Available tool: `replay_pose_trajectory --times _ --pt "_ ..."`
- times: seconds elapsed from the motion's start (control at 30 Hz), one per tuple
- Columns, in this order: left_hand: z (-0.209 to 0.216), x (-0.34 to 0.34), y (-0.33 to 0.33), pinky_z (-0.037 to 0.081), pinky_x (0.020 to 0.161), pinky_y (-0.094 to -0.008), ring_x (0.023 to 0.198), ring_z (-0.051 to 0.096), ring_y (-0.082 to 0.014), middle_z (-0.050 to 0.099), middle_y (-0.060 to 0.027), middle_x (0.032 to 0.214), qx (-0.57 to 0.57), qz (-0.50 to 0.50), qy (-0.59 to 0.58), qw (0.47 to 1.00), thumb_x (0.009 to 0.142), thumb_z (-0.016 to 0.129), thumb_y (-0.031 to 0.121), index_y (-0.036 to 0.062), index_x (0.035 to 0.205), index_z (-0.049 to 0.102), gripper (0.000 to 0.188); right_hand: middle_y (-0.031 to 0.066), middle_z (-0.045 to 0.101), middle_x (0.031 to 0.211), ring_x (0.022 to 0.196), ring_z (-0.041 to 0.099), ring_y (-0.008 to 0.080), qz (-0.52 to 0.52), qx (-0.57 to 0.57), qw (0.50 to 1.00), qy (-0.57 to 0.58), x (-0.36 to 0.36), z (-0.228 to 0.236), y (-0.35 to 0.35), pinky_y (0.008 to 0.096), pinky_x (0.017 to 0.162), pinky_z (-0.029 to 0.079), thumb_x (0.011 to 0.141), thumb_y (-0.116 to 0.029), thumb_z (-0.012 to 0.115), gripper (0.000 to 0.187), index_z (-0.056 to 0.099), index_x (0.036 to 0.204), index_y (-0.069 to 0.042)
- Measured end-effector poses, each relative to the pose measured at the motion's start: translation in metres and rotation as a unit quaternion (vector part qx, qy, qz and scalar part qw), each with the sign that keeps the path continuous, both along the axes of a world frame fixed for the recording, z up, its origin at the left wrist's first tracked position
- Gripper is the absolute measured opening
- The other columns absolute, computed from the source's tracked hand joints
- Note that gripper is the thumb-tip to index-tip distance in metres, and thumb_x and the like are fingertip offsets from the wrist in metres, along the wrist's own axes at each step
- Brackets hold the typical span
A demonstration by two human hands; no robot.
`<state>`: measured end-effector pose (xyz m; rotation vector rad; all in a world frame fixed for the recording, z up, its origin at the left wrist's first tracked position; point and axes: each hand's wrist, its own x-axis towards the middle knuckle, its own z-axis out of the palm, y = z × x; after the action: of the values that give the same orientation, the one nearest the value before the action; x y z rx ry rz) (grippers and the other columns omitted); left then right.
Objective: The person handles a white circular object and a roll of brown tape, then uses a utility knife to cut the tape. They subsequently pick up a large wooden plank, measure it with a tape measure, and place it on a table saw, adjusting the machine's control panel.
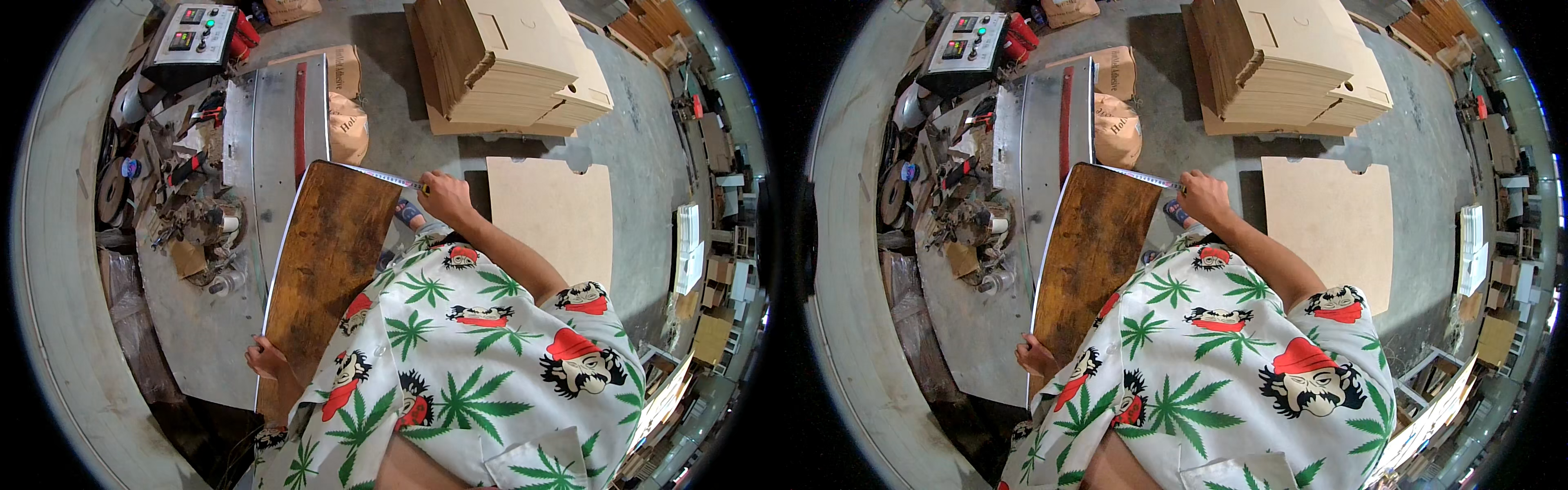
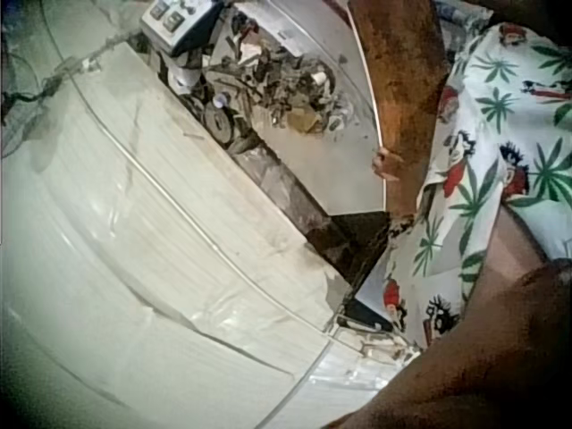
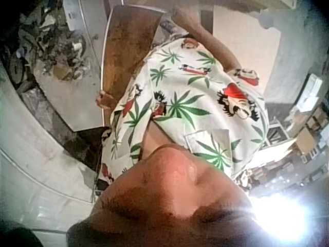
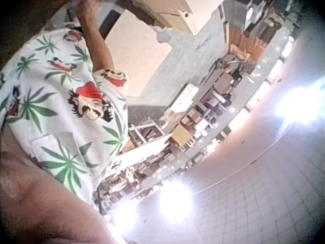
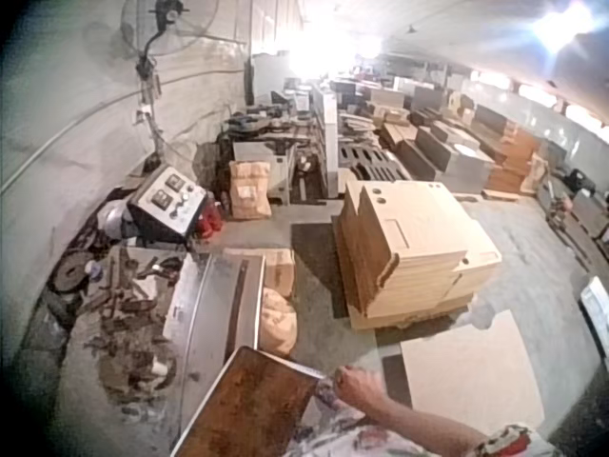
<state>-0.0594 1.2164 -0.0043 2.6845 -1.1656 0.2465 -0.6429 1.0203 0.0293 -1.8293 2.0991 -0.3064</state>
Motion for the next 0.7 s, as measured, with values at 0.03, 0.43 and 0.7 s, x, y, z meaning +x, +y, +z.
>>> replay_pose_trajectory --times 0.03,0.43,0.7 --pt "0.001 0.0 0.0 0.05 0.085 -0.0571 0.094 0.063 -0.0448 0.066 -0.0201 0.094 0.005 0.0 0.003 1.0 0.103 0.068 0.042 -0.0023 0.082 0.068 0.05 0.0107 0.075 0.103 0.1 0.075 0.0363 0.0 -0.002 1.0 -0.003 -0.001 -0.001 0.0 0.0528 0.08 0.059 0.092 -0.032 0.075 0.023 0.076 0.105 -0.013" --pt "-0.003 0.003 -0.001 0.052 0.086 -0.0565 0.098 0.065 -0.0427 0.068 -0.0172 0.097 0.024 0.002 0.014 1.0 0.104 0.068 0.042 0.0004 0.085 0.07 0.046 0.0114 0.076 0.108 0.101 0.075 0.0369 0.014 0.011 1.0 0.0 0.0 0.002 -0.003 0.0527 0.082 0.059 0.092 -0.032 0.075 0.026 0.076 0.11 -0.012" --pt "-0.012 0.012 0.002 0.052 0.084 -0.0564 0.093 0.065 -0.0431 0.066 -0.0173 0.091 0.0 -0.025 -0.009 1.0 0.102 0.07 0.039 0.0003 0.083 0.068 0.043 0.0106 0.076 0.106 0.099 0.075 0.0376 0.008 -0.005 1.0 -0.008 0.002 0.002 -0.003 0.0532 0.08 0.059 0.092 -0.031 0.074 0.023 0.076 0.106 -0.013"
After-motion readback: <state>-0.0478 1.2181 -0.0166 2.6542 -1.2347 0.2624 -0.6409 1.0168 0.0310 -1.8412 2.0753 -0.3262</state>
